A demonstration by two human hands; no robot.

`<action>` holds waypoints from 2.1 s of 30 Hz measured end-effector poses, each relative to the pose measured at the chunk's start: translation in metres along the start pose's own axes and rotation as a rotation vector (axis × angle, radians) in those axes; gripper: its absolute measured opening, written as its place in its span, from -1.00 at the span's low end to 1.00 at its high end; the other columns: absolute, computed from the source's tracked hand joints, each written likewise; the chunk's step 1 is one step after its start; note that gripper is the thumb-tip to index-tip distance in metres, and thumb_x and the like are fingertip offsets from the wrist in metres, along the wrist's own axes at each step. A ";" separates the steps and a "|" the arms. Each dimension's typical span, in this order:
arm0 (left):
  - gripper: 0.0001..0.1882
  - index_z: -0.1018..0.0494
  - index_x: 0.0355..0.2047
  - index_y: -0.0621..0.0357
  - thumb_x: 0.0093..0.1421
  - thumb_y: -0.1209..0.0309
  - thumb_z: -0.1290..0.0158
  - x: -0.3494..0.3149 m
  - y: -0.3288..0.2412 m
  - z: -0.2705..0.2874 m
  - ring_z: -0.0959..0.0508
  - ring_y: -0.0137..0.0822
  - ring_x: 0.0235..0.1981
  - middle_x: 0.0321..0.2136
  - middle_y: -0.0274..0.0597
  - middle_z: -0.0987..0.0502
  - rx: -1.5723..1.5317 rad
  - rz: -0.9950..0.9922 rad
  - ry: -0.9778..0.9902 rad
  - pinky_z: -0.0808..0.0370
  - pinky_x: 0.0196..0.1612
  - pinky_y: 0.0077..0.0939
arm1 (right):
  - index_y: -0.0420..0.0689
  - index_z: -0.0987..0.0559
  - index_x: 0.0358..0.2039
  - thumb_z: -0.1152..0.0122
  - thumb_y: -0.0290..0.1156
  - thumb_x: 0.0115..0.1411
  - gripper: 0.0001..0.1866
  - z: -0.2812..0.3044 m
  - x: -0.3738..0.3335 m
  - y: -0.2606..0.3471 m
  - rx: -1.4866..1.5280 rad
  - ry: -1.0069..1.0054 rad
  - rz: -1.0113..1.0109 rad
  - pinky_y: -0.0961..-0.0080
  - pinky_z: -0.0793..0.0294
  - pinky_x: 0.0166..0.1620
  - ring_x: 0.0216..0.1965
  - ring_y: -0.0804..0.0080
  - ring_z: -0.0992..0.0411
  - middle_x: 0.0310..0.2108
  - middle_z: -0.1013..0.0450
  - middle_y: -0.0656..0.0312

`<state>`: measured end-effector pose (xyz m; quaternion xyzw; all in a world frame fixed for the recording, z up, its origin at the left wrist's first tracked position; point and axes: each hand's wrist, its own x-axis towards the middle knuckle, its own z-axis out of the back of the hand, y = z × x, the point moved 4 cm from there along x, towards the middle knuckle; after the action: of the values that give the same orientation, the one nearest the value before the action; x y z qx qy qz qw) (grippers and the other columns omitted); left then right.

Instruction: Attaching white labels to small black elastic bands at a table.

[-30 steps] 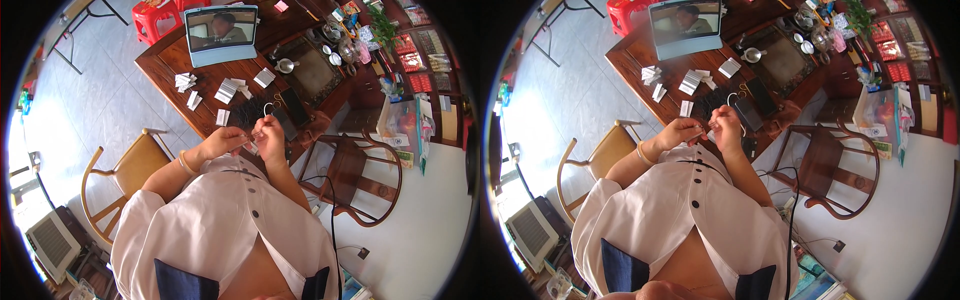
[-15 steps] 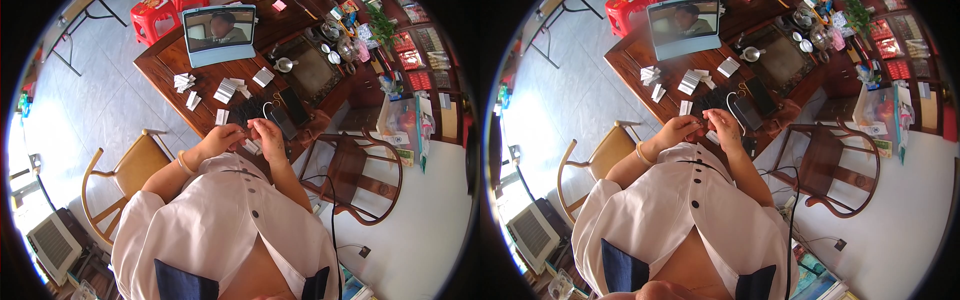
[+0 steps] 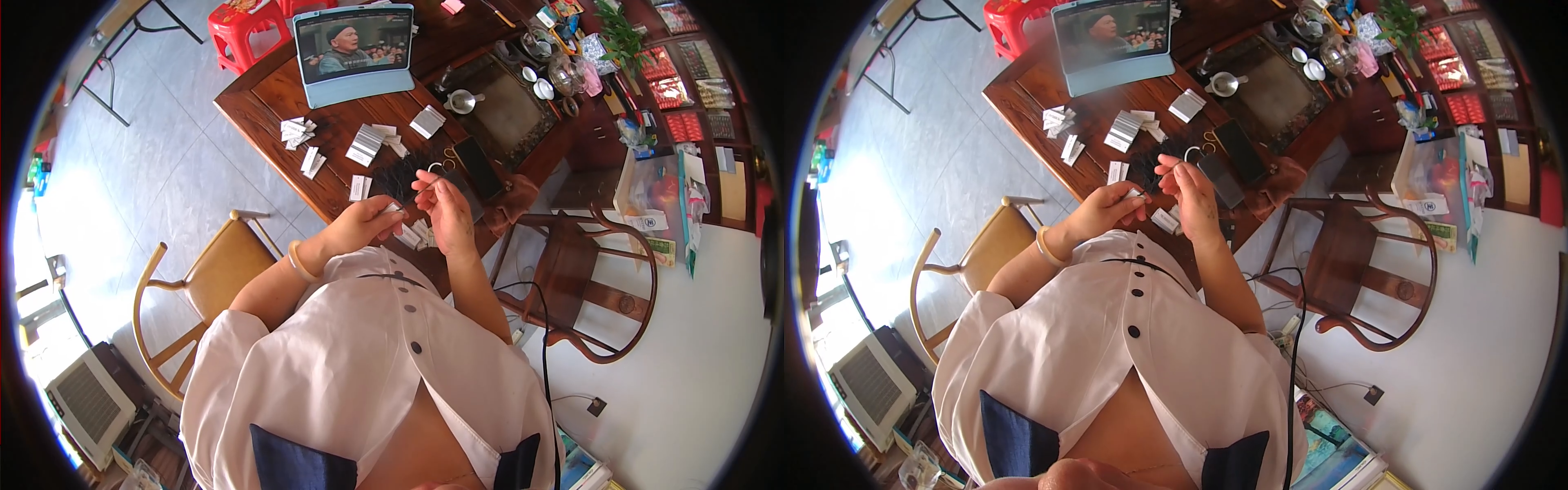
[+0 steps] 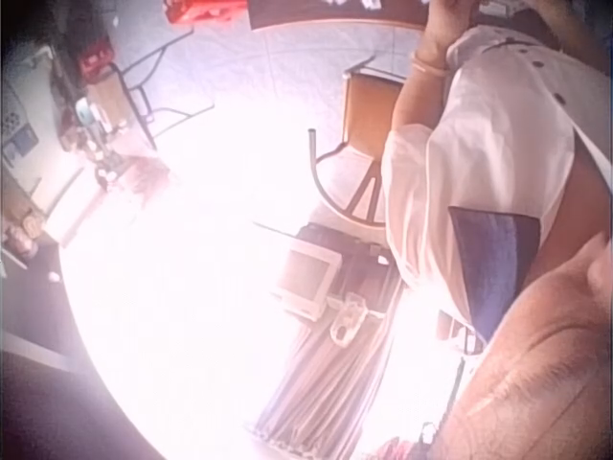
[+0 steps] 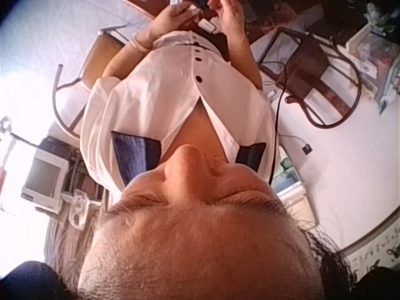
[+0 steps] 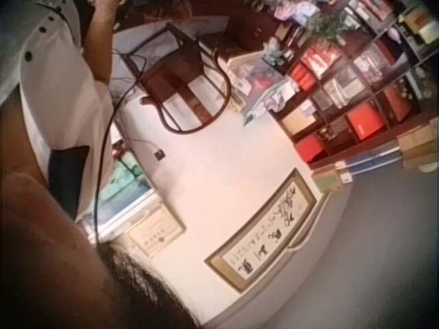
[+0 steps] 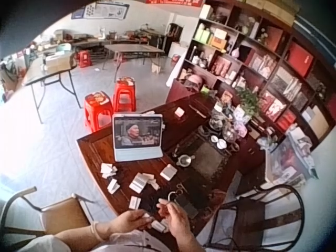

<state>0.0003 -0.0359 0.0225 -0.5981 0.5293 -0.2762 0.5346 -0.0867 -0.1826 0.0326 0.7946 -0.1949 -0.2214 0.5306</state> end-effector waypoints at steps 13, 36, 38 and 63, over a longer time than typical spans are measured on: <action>-0.76 -0.43 -0.24 0.26 0.30 0.31 0.04 0.000 0.013 0.004 -0.50 -0.52 -0.45 -0.44 -0.29 -0.54 0.021 0.074 -0.003 -0.47 -0.35 -0.63 | -0.30 -0.51 -0.32 -0.08 -0.45 0.25 -0.85 -0.018 -0.010 0.001 -0.333 0.258 -0.069 0.68 -0.42 -0.26 -0.38 0.61 -0.41 -0.39 -0.48 0.27; -0.64 -0.31 -0.07 0.20 0.12 0.72 -0.03 0.004 0.003 0.002 -0.51 -0.43 -0.16 -0.15 -0.23 -0.47 -0.227 -0.077 0.067 -0.52 -0.19 -0.55 | -0.22 -0.59 -0.41 -0.28 -0.57 0.00 -0.90 -0.032 -0.025 0.003 -0.851 0.201 0.473 0.45 -0.40 -0.07 -0.11 0.31 -0.40 -0.12 -0.38 0.13; -0.65 -0.28 -0.08 0.18 0.14 0.75 0.03 0.005 0.006 0.002 -0.51 -0.41 -0.16 -0.17 -0.20 -0.48 -0.304 -0.179 0.067 -0.53 -0.16 -0.53 | -0.21 -0.59 -0.40 -0.28 -0.57 0.01 -0.90 -0.028 -0.025 -0.001 -0.782 0.171 0.422 0.46 -0.41 -0.08 -0.12 0.32 -0.40 -0.12 -0.38 0.13; -0.86 -0.40 -0.24 0.35 0.26 0.50 0.05 -0.003 -0.006 -0.003 -0.60 -0.34 -0.35 -0.37 -0.12 -0.53 -0.280 0.100 -0.100 -0.62 -0.34 -0.56 | -0.18 -0.59 -0.42 -0.34 -0.59 -0.05 -0.86 -0.024 -0.027 0.021 -0.817 0.189 0.515 0.64 -0.38 -0.44 -0.43 0.52 -0.41 -0.40 -0.44 0.25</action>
<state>-0.0014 -0.0353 0.0299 -0.6525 0.5645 -0.1429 0.4848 -0.0969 -0.1571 0.0645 0.4643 -0.2334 -0.0683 0.8517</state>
